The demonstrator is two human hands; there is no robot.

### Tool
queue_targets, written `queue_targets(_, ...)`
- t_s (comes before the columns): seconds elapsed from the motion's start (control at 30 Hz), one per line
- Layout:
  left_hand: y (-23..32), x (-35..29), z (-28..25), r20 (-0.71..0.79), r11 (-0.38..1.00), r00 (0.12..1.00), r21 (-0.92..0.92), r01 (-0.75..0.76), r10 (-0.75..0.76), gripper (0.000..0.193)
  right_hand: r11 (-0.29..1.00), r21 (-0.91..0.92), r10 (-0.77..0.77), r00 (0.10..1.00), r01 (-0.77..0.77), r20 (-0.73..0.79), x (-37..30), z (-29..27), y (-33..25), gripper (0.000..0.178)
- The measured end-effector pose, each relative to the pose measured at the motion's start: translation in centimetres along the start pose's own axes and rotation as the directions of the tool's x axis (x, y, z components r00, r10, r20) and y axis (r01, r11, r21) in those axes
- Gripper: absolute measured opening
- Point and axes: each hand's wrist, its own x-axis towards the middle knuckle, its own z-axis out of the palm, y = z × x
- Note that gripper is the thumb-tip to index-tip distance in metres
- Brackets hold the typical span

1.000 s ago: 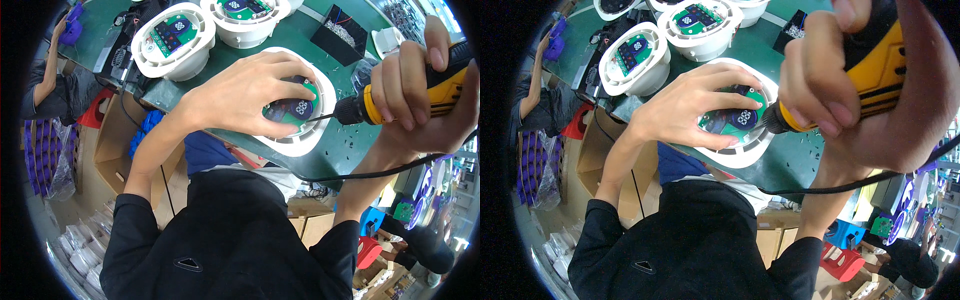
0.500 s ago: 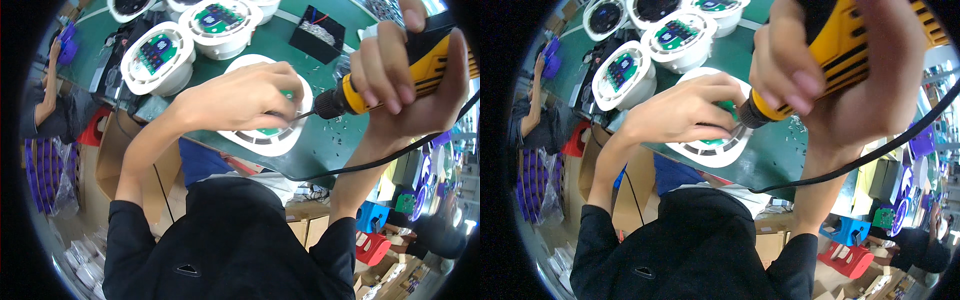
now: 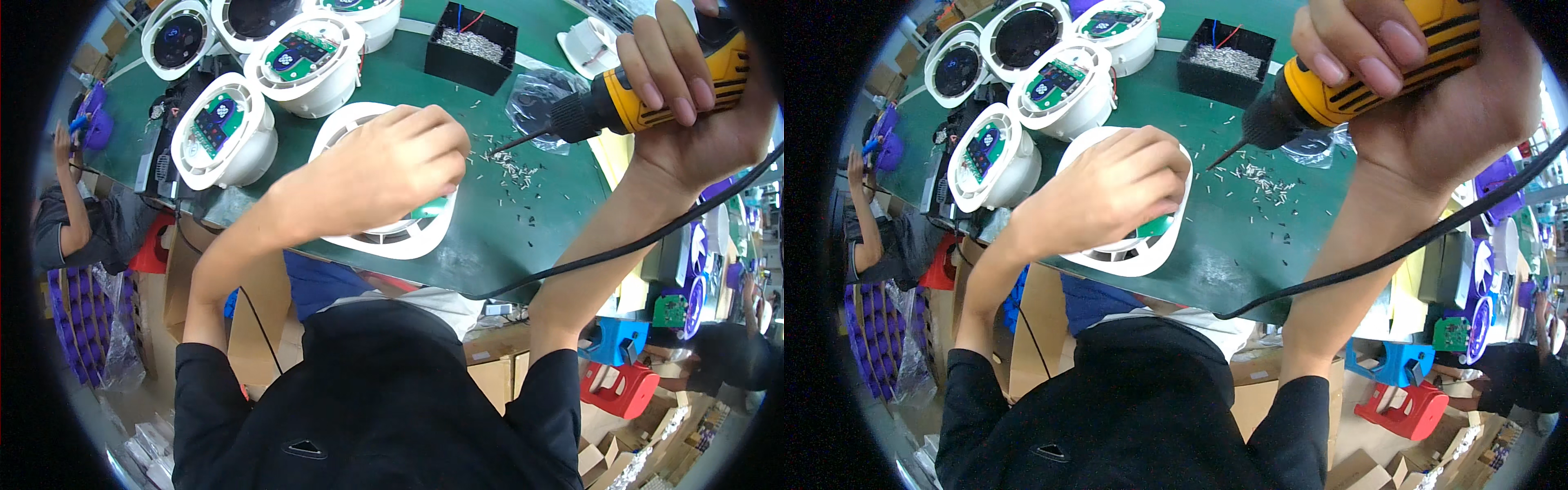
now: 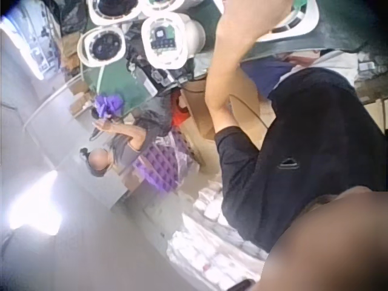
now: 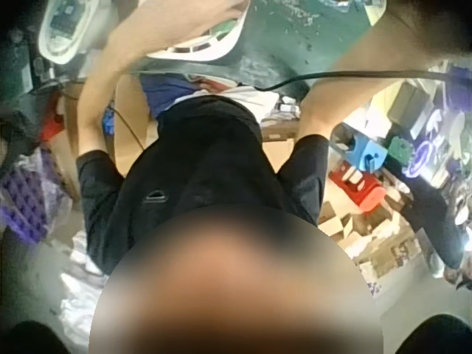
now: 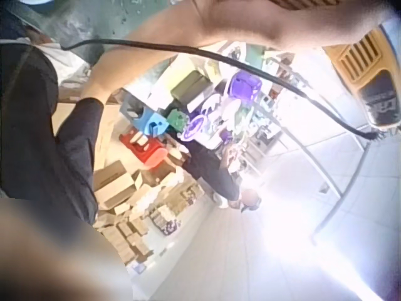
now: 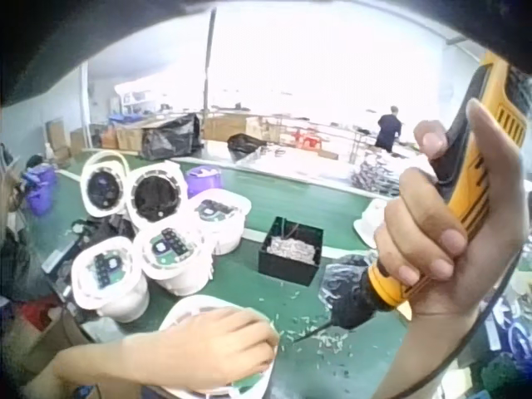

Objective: The recorder uses an electric screwdriver to assemble electronic fan components on a factory line.

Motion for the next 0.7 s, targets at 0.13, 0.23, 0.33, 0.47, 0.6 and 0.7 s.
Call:
queue_targets(0.13,1.5,0.2,-0.7,-0.063,0.965,0.997,0.262,-0.024,0.042,0.019,1.000,-0.002,0.002,1.000,-0.002,-0.020,-0.1,-1.6,0.0,0.047)
queue_targets(0.23,0.0,0.3,-0.7,-0.106,0.980,0.992,0.183,0.080,-0.062,0.028,1.000,-0.005,0.010,1.000,-0.010,-0.020,0.0,-1.6,0.3,0.046)
queue_targets(0.33,-0.5,0.2,-1.0,-0.137,0.956,0.960,0.134,0.262,-0.244,0.053,1.000,-0.014,0.010,1.000,-0.010,-0.021,0.1,-0.6,0.6,0.045)
queue_targets(0.47,1.2,-3.0,-1.7,0.148,0.980,0.976,0.141,0.140,-0.161,0.062,1.000,-0.025,0.012,0.999,-0.013,-0.031,0.3,-1.5,0.6,0.043)
queue_targets(0.6,0.3,-4.3,-3.4,0.240,0.993,0.969,-0.077,0.085,-0.065,0.059,0.999,-0.040,0.028,0.998,-0.030,-0.055,0.2,-2.3,0.9,0.042)
queue_targets(0.7,0.4,-5.3,-3.9,0.224,0.992,0.972,-0.084,0.094,-0.073,0.061,0.998,-0.054,0.039,0.997,-0.043,-0.070,0.2,-2.1,1.4,0.042)
